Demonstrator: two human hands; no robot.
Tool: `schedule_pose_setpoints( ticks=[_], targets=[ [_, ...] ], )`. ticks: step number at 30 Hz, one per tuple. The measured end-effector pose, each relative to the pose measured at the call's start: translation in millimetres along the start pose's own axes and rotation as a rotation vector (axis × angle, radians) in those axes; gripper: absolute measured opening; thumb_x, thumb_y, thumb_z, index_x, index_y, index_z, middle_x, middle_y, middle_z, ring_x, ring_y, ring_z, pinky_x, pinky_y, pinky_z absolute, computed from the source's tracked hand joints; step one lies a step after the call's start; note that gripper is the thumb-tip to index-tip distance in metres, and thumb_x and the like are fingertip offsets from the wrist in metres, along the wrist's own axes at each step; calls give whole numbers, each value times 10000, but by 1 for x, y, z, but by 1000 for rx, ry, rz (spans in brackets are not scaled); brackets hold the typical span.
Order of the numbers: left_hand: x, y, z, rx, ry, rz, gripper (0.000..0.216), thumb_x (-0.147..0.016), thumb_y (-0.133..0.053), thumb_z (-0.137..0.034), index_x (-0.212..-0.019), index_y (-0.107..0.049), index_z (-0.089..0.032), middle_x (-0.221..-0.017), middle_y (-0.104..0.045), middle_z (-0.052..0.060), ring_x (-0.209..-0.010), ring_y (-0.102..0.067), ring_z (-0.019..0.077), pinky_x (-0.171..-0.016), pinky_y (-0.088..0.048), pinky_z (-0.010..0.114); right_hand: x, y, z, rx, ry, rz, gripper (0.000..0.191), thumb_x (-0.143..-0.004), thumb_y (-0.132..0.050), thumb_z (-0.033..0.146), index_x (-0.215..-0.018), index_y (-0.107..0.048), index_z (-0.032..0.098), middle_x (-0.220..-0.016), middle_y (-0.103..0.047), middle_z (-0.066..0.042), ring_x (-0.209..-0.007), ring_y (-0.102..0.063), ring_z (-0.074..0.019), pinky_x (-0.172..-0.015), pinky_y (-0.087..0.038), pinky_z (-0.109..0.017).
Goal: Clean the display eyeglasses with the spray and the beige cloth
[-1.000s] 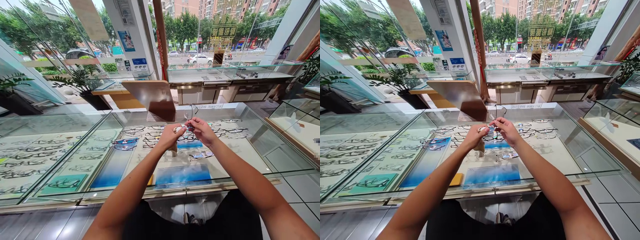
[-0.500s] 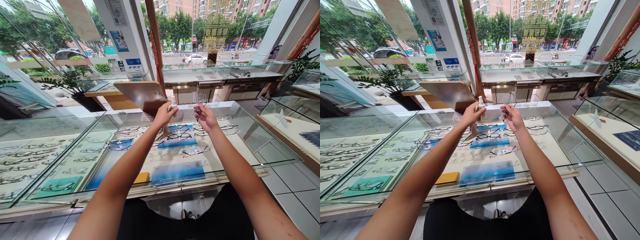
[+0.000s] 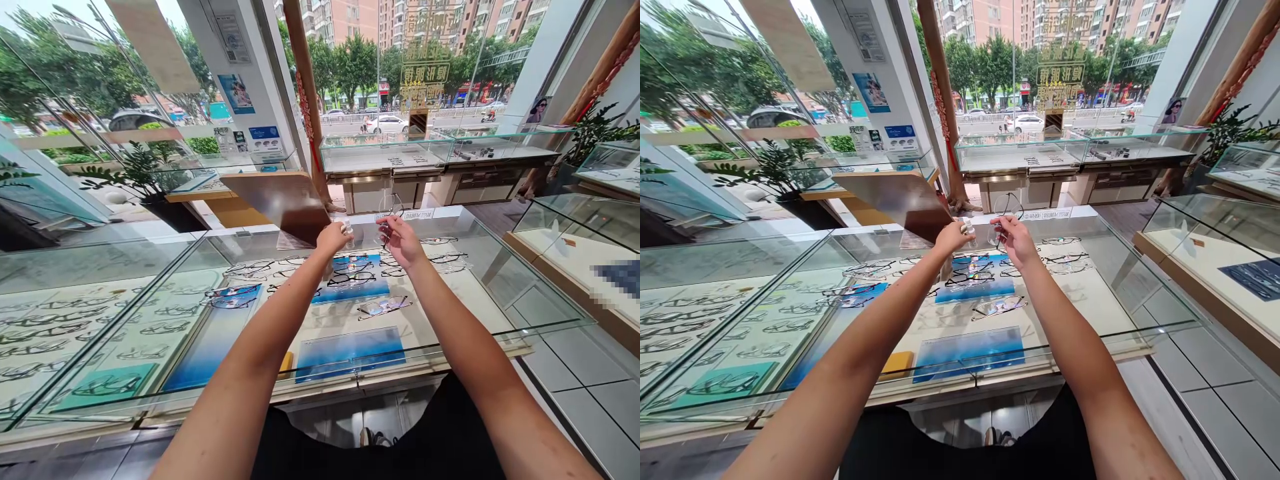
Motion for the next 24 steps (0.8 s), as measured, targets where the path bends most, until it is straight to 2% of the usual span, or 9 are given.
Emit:
schedule_pose_setpoints(
  ticks=[5,9,11,13,15,19,21,24],
  targets=[
    [7,5,-1,20,21,-12,416,-840,-912,-427,-1138,-715,-214,-1208,-798,156,-1138,-709,348,-896,-479,362,1,-2,0,-27,-3,6,420,-682,-1028,578,-887,-798,293,-1056,-807,17,-904,-646,-144,-715,-528,-259],
    [27,27,-6,51,24,-83,549,-831,-923,-510,-1180,-615,-219,-1268,-751,181,-1176,-695,366,-910,-475,371,2,-3,2,-34,1,2,383,-699,-1024,555,-881,-801,301,-1048,-811,21,-897,-646,-145,-712,-528,-254],
    [42,44,-9,100,7,-182,516,-856,-889,-520,-1118,-556,-225,-1251,-708,177,-1158,-671,353,-904,-475,380,3,-3,3,-36,2,3,358,-725,-1009,537,-888,-796,301,-1068,-815,16,-901,-650,-148,-720,-529,-261],
    [56,63,-13,223,-15,-295,425,-883,-838,-429,-1039,-490,-239,-1160,-668,131,-1066,-646,301,-872,-481,372,4,-4,4,-34,-2,8,345,-745,-996,528,-896,-793,293,-1089,-815,6,-905,-656,-149,-731,-532,-265],
    [67,79,-16,437,-17,-332,325,-906,-749,-306,-995,-441,-254,-1010,-618,59,-912,-611,236,-793,-485,343,5,-5,4,-38,-9,8,366,-733,-1003,530,-900,-795,278,-1089,-813,-1,-901,-658,-141,-734,-533,-254],
    [77,107,-35,853,-60,-204,210,-897,-624,-194,-972,-440,-262,-780,-505,-33,-632,-494,156,-597,-426,274,6,-6,3,-64,-21,5,424,-666,-1045,519,-891,-802,254,-1058,-817,0,-887,-660,-123,-731,-535,-223],
    [83,123,-53,945,-185,-130,186,-872,-628,-175,-965,-486,-252,-759,-529,-40,-592,-488,133,-568,-423,259,6,-4,2,-62,-23,1,413,-667,-1046,507,-887,-803,255,-1049,-820,4,-881,-663,-120,-728,-537,-217],
    [95,145,-78,986,-405,-21,194,-839,-749,-207,-962,-599,-217,-814,-638,-17,-659,-584,120,-633,-497,256,4,-2,1,-56,-17,-10,403,-673,-1042,504,-882,-804,255,-1038,-822,11,-873,-667,-113,-718,-537,-208]
  ],
)
Point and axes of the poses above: each hand's wrist, its own x-axis away from the middle knuckle, its own y-axis out of the back of the hand, z = x × y, the point moved 4 cm from there along -x, towards the middle knuckle
